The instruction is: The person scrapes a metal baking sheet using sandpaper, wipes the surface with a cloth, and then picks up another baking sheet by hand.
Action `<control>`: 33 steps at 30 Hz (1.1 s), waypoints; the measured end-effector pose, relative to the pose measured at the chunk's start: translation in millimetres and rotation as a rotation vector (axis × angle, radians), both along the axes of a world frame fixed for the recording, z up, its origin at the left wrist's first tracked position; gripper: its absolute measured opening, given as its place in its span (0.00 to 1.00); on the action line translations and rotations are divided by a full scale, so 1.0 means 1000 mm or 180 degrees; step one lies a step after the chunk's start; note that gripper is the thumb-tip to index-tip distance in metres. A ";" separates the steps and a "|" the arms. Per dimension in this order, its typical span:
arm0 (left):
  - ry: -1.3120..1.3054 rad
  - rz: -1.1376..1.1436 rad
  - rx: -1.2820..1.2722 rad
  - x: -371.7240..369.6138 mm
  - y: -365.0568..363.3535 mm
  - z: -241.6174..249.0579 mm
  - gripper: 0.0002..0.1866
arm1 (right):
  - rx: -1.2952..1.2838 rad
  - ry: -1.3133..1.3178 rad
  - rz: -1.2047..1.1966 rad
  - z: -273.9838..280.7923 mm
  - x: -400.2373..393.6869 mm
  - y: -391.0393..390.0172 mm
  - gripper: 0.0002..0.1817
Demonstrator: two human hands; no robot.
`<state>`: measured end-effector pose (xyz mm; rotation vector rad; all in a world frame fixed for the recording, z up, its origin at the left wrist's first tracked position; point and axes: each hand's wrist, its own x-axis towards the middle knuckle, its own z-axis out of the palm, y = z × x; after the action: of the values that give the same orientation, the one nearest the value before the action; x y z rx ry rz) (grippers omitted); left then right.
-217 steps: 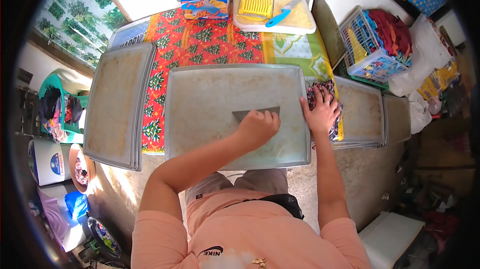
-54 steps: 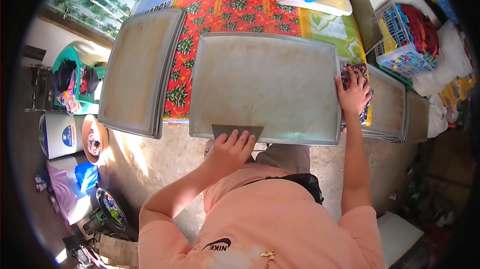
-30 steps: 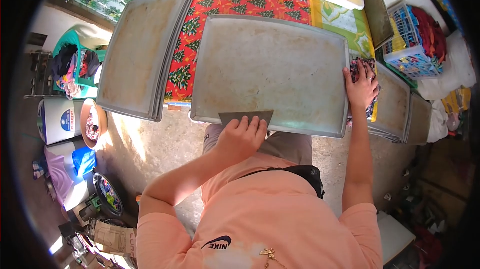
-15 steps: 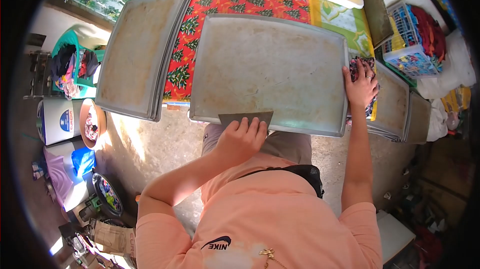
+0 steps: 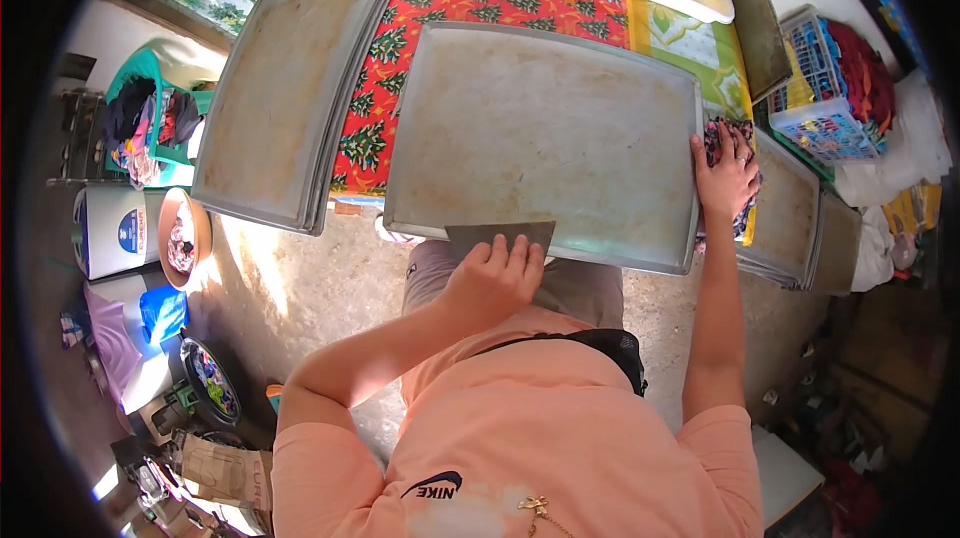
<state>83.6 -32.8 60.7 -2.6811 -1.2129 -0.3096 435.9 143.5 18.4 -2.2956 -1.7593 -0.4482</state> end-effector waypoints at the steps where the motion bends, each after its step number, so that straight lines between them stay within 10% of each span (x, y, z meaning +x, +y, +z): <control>1: 0.0013 0.0004 0.0048 0.001 -0.002 -0.001 0.17 | 0.0018 -0.0002 0.0002 0.000 0.000 0.000 0.35; 33: -0.0643 0.0392 0.0310 0.017 0.031 -0.007 0.18 | -0.0092 0.0081 -0.0104 0.005 -0.003 -0.002 0.38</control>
<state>101.1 -2.2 53.5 -2.5281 -1.3733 -0.6164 433.3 142.0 23.0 -2.3421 -1.7298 -0.4001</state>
